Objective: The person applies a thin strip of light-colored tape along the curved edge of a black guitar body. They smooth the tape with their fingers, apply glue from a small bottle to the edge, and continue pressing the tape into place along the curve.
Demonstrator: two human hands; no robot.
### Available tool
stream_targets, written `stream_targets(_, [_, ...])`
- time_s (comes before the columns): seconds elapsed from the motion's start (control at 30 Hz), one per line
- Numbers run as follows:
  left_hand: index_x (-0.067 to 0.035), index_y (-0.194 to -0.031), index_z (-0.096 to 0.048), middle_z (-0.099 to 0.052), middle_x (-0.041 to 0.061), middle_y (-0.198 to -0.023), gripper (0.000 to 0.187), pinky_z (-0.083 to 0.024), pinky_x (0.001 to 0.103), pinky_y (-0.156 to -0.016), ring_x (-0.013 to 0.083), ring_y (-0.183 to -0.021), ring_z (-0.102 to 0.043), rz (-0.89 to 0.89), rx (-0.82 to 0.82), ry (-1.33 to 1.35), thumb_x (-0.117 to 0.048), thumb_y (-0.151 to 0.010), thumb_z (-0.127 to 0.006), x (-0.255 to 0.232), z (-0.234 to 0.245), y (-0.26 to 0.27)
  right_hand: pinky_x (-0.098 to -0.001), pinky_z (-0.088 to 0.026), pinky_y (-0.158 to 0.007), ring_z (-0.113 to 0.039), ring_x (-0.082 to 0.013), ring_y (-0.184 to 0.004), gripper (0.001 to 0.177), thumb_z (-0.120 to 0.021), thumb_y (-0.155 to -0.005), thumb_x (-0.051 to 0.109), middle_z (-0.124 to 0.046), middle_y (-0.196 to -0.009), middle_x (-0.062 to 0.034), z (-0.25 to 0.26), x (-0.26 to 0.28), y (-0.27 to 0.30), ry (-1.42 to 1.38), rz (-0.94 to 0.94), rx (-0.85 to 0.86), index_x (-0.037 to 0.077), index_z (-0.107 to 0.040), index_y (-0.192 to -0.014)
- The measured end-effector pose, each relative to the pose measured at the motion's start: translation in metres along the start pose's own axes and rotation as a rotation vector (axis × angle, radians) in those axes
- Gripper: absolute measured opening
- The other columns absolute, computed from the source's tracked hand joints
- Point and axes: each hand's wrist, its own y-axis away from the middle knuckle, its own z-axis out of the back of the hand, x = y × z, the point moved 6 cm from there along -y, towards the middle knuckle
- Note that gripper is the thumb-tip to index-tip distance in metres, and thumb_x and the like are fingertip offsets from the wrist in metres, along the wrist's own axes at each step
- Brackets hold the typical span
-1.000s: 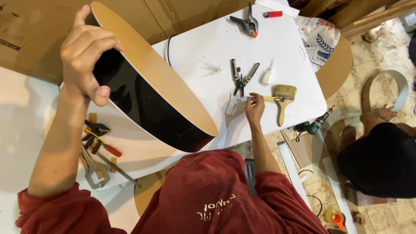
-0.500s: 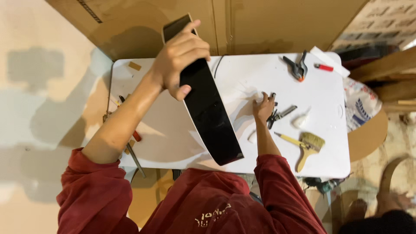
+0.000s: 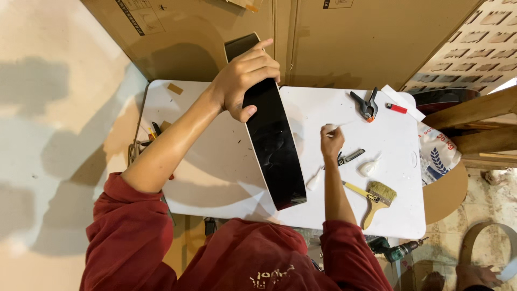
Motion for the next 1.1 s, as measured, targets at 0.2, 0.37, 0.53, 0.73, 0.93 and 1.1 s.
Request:
stream_targets(0.2, [0.006, -0.100, -0.062, -0.061, 0.019, -0.094, 0.068, -0.036, 0.076, -0.110, 0.0342, -0.084, -0.058, -0.027, -0.006, 0.027, -0.056, -0.093, -0.035, 0.006, -0.001, 0.000, -0.0264, -0.049, -0.055, -0.058, -0.0152, -0.068, 0.016, -0.052, -0.081, 0.001, -0.065, -0.082, -0.0084, 0.056, 0.167, -0.017, -0.386, -0.069, 0.186, 0.001, -0.067, -0.089])
stream_targets(0.37, [0.006, -0.099, -0.061, -0.061, 0.018, -0.092, 0.073, -0.037, 0.073, -0.112, 0.0340, -0.084, -0.060, -0.045, 0.000, 0.028, -0.060, -0.097, -0.030, 0.018, -0.001, -0.003, -0.0230, -0.035, -0.061, -0.045, -0.0113, -0.070, 0.028, -0.050, -0.084, -0.002, -0.060, -0.080, -0.0079, 0.093, 0.255, -0.010, -0.399, 0.044, 0.427, 0.003, -0.064, -0.108])
stream_targets(0.53, [0.006, -0.097, -0.060, -0.062, 0.018, -0.092, 0.075, -0.039, 0.068, -0.114, 0.0332, -0.083, -0.061, -0.027, -0.005, 0.003, -0.062, -0.096, -0.028, 0.041, -0.010, 0.006, -0.0256, -0.036, -0.061, -0.049, -0.0135, -0.074, 0.036, -0.044, -0.078, 0.006, -0.060, -0.080, -0.0085, 0.122, 0.285, -0.006, -0.438, 0.163, 0.556, 0.007, -0.056, -0.113])
stream_targets(0.73, [0.009, -0.099, -0.062, -0.063, 0.021, -0.094, 0.074, -0.042, 0.066, -0.112, 0.0352, -0.085, -0.062, -0.063, 0.001, 0.020, -0.059, -0.096, -0.032, 0.032, 0.000, -0.001, -0.0267, -0.042, -0.062, -0.052, -0.0172, -0.071, 0.021, -0.050, -0.089, 0.010, -0.058, -0.078, -0.0124, 0.149, 0.322, 0.006, -0.452, 0.208, 0.556, 0.004, -0.051, -0.109])
stream_targets(0.93, [0.007, -0.100, -0.061, -0.063, 0.019, -0.096, 0.074, -0.041, 0.064, -0.113, 0.0346, -0.086, -0.061, -0.034, 0.001, 0.049, -0.061, -0.096, -0.031, 0.032, -0.001, 0.000, -0.0221, -0.046, -0.064, -0.055, -0.0123, -0.073, 0.032, -0.064, -0.092, 0.018, -0.060, -0.081, -0.0075, 0.147, 0.330, 0.013, -0.396, 0.189, 0.552, 0.000, -0.064, -0.119])
stream_targets(1.1, [0.007, -0.098, -0.061, -0.062, 0.020, -0.096, 0.075, -0.042, 0.065, -0.112, 0.0352, -0.085, -0.061, -0.036, -0.011, 0.056, -0.062, -0.096, -0.031, 0.034, 0.000, -0.003, -0.0261, -0.045, -0.065, -0.052, -0.0163, -0.071, 0.035, -0.062, -0.094, 0.021, -0.058, -0.081, -0.0105, 0.137, 0.335, 0.019, -0.478, 0.175, 0.584, -0.004, -0.063, -0.118])
